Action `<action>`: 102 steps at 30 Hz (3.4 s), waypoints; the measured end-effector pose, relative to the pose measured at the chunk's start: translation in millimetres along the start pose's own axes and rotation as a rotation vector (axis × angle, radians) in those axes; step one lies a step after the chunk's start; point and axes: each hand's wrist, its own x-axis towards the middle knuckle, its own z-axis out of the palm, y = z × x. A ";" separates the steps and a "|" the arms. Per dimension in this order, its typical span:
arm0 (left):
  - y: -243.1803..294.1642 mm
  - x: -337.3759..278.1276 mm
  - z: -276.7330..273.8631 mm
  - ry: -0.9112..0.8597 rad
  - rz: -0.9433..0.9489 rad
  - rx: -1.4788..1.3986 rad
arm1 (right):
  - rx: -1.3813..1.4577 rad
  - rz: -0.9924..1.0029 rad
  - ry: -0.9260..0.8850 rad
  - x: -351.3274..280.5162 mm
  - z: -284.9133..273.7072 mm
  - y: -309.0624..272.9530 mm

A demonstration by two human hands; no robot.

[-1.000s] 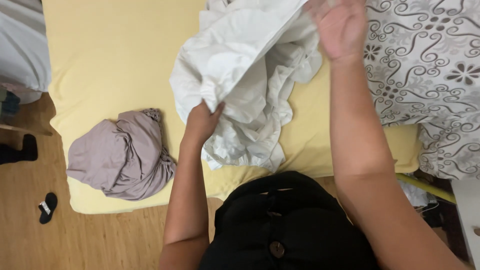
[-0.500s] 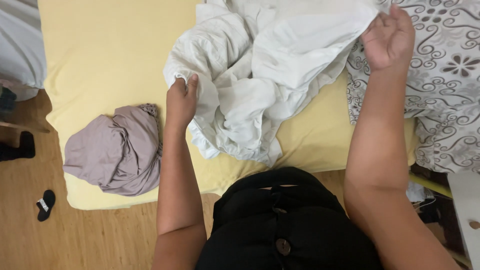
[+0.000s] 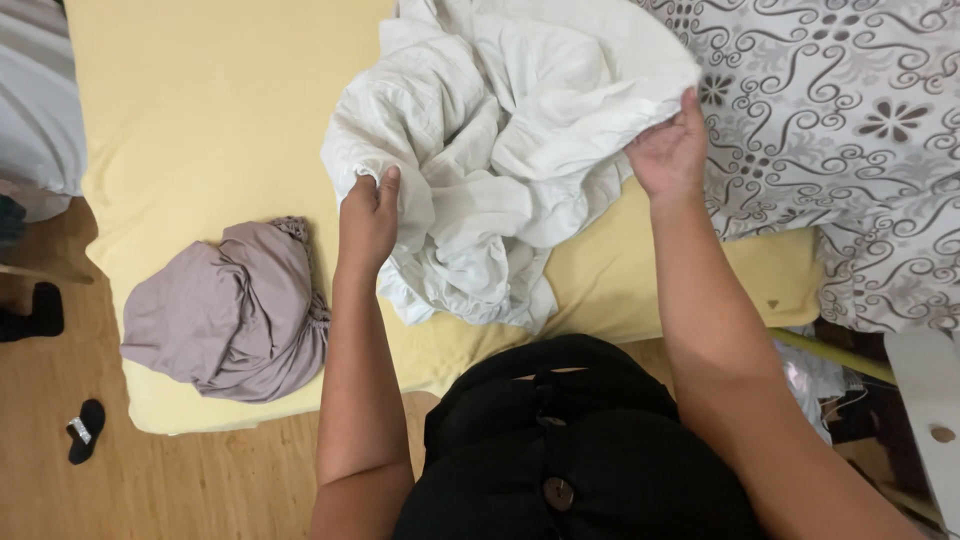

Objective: The person folds a white duvet on a yellow bedsheet by hand. They repeatedly lift, shake, and align the duvet, folding it into sections and smoothing the fabric to create a compact bundle.

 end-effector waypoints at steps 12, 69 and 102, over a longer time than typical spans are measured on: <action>16.5 -3.0 32.7 -0.045 0.136 0.021 | 0.321 0.152 -0.156 -50.3 1.1 -27.9; 99.2 -21.9 134.5 -0.173 0.677 -0.239 | -1.501 -0.519 0.086 -102.2 93.8 18.4; 80.6 -35.8 128.6 -0.090 0.484 -0.098 | -1.203 -0.517 -0.002 -111.8 152.3 46.7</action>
